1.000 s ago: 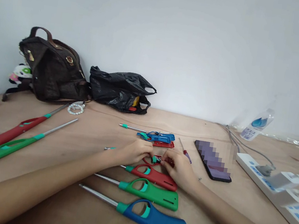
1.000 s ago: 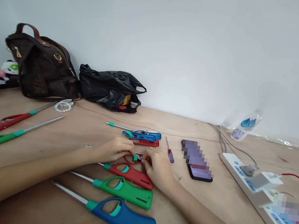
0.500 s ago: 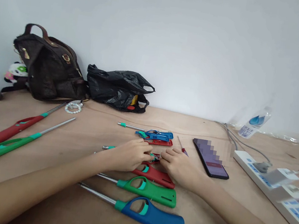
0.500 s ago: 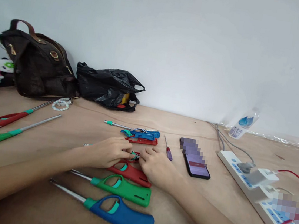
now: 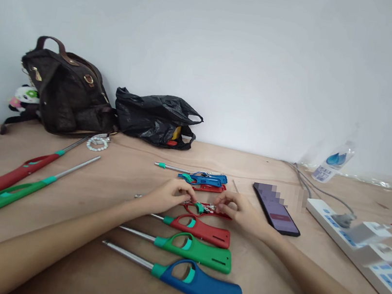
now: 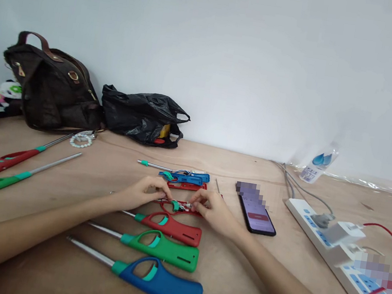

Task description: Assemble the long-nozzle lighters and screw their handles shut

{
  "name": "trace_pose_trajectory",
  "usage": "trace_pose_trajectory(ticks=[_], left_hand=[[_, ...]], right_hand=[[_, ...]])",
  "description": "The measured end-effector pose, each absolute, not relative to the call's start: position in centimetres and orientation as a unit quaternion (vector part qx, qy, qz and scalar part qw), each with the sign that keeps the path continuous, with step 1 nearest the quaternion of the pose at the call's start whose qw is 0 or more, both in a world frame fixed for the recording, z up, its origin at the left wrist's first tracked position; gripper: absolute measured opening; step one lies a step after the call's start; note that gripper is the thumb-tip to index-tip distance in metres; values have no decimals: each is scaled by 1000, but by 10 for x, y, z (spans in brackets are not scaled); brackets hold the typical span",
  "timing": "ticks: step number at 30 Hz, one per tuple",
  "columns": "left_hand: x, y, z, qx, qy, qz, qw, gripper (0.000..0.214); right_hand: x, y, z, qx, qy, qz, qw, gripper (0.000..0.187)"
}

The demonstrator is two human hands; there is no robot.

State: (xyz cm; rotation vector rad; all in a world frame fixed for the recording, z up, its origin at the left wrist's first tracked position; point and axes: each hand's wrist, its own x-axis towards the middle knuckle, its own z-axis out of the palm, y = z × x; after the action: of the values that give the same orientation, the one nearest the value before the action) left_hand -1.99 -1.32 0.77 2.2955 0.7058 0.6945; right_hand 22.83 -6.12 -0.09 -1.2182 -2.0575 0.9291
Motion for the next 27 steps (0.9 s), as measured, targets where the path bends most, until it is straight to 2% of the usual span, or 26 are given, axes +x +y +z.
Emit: trace_pose_trajectory(ticks=[3, 11, 18, 22, 27], left_hand=[[-21, -10, 7, 848, 301, 282, 333, 17], [-21, -12, -5, 900, 285, 245, 221, 8], [-20, -6, -15, 881, 302, 254, 261, 7], [-18, -5, -16, 868, 307, 249, 300, 9], [-17, -8, -17, 862, 338, 251, 284, 10]], right_hand=[[227, -62, -1, -463, -763, 341, 293, 12], [221, -70, 2, -489, -800, 228, 263, 15], [211, -75, 1, -428, -875, 69, 216, 20], [210, -75, -5, -426, -876, 51, 221, 18], [211, -75, -7, -422, -878, 41, 222, 19]])
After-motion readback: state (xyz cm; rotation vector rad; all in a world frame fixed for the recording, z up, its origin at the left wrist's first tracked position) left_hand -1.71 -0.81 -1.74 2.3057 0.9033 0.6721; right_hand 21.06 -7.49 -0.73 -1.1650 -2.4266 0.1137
